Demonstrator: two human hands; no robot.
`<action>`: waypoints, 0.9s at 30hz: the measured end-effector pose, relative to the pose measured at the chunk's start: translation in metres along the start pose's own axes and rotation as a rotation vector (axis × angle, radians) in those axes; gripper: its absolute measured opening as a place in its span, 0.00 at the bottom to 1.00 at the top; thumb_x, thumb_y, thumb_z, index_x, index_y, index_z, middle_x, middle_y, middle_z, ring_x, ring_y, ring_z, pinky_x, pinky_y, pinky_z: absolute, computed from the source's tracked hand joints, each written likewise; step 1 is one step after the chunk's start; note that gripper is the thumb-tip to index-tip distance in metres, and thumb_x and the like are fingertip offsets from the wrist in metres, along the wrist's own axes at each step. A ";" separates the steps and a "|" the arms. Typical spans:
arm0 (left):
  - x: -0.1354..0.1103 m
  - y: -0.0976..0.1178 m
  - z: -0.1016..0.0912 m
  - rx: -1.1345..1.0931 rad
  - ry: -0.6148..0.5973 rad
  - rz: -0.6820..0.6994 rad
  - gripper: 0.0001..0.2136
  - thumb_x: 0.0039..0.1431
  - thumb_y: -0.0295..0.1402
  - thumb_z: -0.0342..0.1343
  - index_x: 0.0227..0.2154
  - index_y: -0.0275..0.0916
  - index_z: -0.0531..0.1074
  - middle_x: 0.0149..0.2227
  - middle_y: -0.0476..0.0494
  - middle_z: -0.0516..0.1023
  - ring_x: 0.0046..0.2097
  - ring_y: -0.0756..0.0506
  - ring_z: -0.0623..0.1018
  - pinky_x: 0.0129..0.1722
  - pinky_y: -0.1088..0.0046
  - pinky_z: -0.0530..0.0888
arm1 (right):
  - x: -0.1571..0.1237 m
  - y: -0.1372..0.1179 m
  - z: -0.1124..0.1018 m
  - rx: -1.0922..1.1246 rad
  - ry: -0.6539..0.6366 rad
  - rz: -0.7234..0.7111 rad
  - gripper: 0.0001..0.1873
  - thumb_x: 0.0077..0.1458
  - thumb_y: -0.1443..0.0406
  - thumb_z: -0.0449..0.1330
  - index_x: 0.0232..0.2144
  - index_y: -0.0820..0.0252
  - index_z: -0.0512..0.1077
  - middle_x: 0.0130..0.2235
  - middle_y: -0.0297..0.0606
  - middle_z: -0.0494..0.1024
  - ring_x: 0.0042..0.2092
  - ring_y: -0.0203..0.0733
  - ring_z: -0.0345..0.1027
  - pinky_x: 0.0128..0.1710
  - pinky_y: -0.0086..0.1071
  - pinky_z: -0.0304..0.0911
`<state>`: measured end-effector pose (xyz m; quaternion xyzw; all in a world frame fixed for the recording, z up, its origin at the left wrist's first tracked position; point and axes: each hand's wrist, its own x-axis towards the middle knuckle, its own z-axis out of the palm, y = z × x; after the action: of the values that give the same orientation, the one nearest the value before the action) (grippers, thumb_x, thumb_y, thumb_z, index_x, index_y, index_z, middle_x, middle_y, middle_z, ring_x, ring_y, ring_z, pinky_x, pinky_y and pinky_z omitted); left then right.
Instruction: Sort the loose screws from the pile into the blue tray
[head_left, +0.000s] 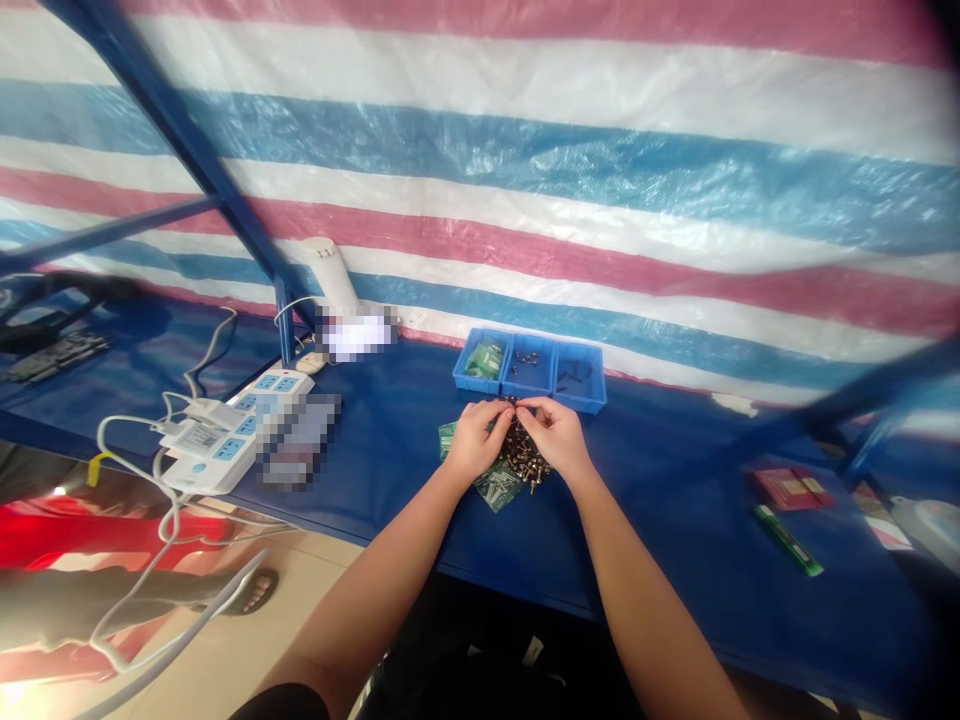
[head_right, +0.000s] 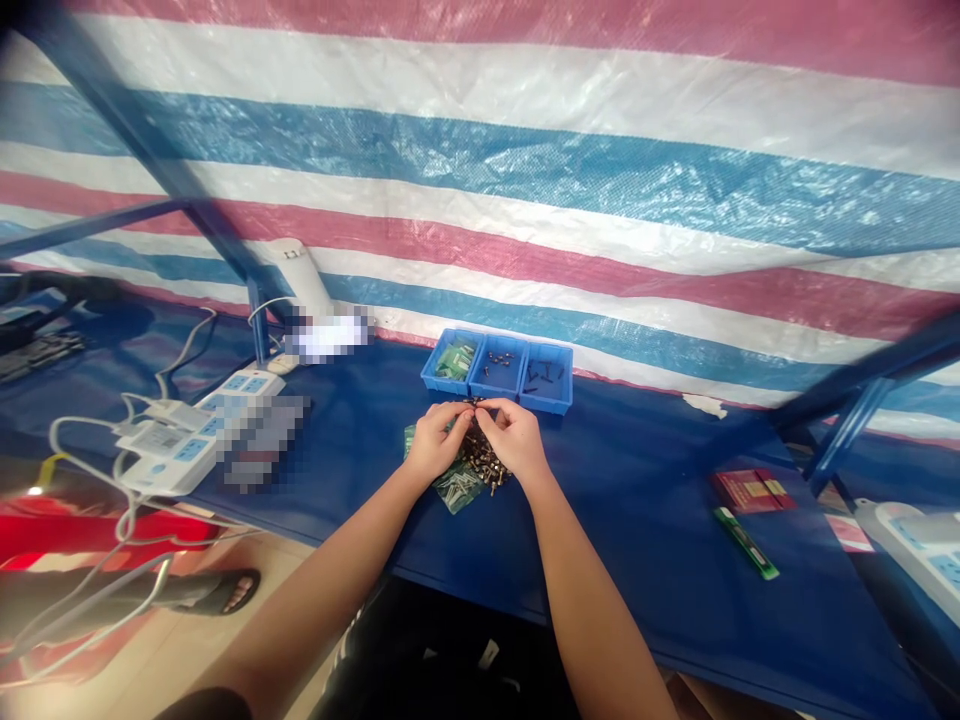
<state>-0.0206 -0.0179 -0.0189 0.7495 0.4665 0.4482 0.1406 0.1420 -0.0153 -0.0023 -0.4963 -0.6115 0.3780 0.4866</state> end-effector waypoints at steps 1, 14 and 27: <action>0.000 0.000 0.000 0.000 -0.002 -0.001 0.09 0.66 0.36 0.49 0.40 0.42 0.74 0.40 0.47 0.81 0.40 0.47 0.77 0.43 0.67 0.69 | 0.000 0.000 0.000 0.021 -0.013 0.008 0.13 0.52 0.56 0.61 0.35 0.58 0.78 0.19 0.27 0.60 0.23 0.34 0.54 0.26 0.32 0.53; -0.002 0.000 0.001 0.029 0.044 -0.065 0.11 0.66 0.38 0.49 0.39 0.42 0.75 0.34 0.47 0.81 0.38 0.47 0.77 0.43 0.67 0.71 | 0.009 0.001 0.002 0.875 0.254 0.397 0.09 0.43 0.63 0.60 0.27 0.55 0.63 0.22 0.25 0.58 0.20 0.30 0.47 0.18 0.26 0.48; -0.001 0.002 -0.002 -0.021 -0.014 -0.032 0.11 0.67 0.37 0.49 0.40 0.41 0.75 0.33 0.47 0.80 0.36 0.47 0.77 0.40 0.69 0.71 | -0.003 -0.002 0.006 0.052 0.014 0.067 0.19 0.53 0.49 0.60 0.34 0.58 0.76 0.16 0.28 0.65 0.18 0.33 0.52 0.20 0.30 0.48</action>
<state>-0.0216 -0.0199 -0.0173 0.7435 0.4727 0.4457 0.1587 0.1354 -0.0182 -0.0027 -0.5063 -0.5810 0.4065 0.4907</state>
